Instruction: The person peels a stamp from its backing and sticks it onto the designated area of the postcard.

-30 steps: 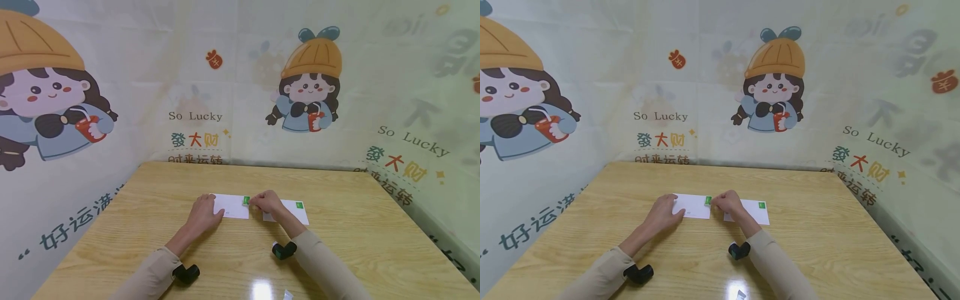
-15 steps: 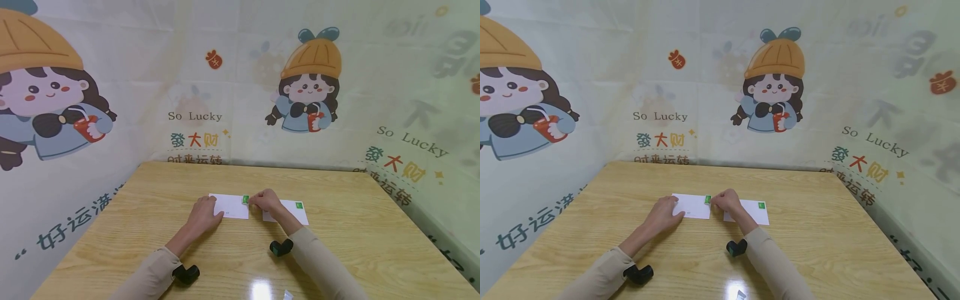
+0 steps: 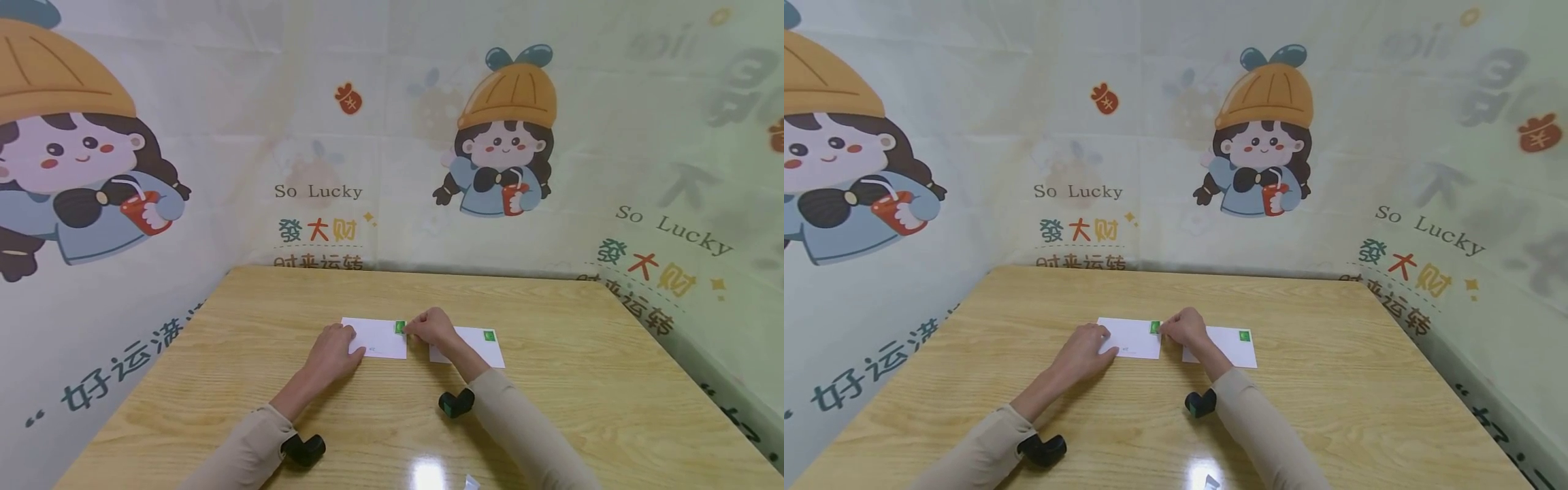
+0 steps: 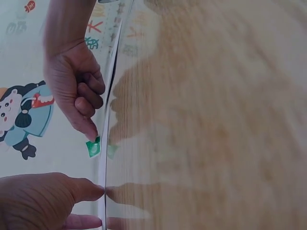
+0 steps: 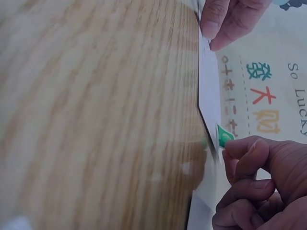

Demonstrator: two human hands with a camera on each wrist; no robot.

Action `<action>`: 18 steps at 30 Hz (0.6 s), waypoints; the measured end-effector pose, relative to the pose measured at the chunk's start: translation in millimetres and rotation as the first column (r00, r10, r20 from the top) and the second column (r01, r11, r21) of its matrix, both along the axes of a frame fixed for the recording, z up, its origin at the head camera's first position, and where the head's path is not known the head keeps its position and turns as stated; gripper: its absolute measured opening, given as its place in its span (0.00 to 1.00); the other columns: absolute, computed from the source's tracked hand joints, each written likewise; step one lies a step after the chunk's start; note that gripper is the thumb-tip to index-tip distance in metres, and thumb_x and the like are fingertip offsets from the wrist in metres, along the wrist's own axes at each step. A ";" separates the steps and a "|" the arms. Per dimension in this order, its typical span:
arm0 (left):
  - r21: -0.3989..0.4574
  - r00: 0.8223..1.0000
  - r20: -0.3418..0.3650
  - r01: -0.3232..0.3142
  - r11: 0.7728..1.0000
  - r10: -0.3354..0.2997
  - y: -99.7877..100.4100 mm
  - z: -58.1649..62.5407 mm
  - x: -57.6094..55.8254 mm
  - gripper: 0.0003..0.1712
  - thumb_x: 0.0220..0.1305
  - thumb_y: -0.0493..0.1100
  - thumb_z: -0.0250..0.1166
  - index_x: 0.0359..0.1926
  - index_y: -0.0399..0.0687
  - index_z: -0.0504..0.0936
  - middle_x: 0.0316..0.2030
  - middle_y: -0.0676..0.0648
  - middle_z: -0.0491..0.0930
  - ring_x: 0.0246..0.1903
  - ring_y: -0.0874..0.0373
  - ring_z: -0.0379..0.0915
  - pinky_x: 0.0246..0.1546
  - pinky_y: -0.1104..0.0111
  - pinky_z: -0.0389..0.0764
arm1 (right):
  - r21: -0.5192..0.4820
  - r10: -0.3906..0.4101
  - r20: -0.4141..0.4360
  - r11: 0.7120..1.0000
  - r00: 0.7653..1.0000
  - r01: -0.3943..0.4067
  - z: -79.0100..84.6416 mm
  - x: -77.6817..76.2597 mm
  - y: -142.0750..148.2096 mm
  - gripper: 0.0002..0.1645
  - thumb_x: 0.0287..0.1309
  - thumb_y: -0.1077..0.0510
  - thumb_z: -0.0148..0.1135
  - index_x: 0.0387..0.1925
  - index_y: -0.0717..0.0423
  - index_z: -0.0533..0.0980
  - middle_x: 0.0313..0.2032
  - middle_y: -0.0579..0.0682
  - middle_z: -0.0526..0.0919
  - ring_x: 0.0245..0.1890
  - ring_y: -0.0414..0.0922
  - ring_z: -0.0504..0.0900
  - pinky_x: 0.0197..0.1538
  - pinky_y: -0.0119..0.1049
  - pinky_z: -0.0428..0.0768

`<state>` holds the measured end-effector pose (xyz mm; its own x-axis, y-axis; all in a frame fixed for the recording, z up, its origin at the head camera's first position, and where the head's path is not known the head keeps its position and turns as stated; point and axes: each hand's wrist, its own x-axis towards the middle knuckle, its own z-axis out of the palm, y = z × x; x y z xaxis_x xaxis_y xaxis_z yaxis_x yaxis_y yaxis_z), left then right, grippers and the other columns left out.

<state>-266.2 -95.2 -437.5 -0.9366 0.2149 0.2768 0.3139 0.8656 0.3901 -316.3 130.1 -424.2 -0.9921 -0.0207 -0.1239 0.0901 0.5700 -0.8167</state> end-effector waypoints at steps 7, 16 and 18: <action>0.011 1.000 0.004 0.001 1.000 -0.001 -0.8 -0.9 0.0 0.18 0.62 0.42 0.73 0.43 0.30 0.84 0.36 0.38 0.82 0.40 0.44 0.76 0.46 0.52 0.78 | 0.026 -0.009 -0.034 1.000 0.999 0.010 0.5 -2.2 -2.6 0.17 0.58 0.59 0.72 0.17 0.63 0.81 0.17 0.49 0.77 0.20 0.41 0.65 0.27 0.32 0.61; 0.014 1.000 0.000 0.003 1.000 -0.003 -1.4 -2.9 0.3 0.17 0.61 0.42 0.74 0.42 0.30 0.84 0.35 0.39 0.81 0.38 0.46 0.75 0.44 0.53 0.77 | 0.046 0.003 -0.068 0.999 0.998 0.001 -4.7 -0.5 -4.5 0.19 0.59 0.60 0.70 0.14 0.60 0.79 0.13 0.47 0.75 0.18 0.40 0.64 0.25 0.31 0.61; 0.013 1.000 0.006 0.001 1.000 -0.001 -1.5 -3.7 0.2 0.17 0.61 0.42 0.74 0.43 0.30 0.84 0.35 0.39 0.81 0.39 0.46 0.75 0.44 0.53 0.78 | 0.062 -0.003 -0.079 0.998 0.997 0.008 -6.6 -1.4 -5.3 0.19 0.59 0.59 0.71 0.13 0.59 0.79 0.12 0.46 0.74 0.17 0.39 0.65 0.24 0.30 0.61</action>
<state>-266.0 -96.7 -441.2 -0.9382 0.2118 0.2737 0.3120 0.8601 0.4036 -317.7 124.8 -430.8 -0.9989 -0.0097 -0.0464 0.0304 0.6195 -0.7844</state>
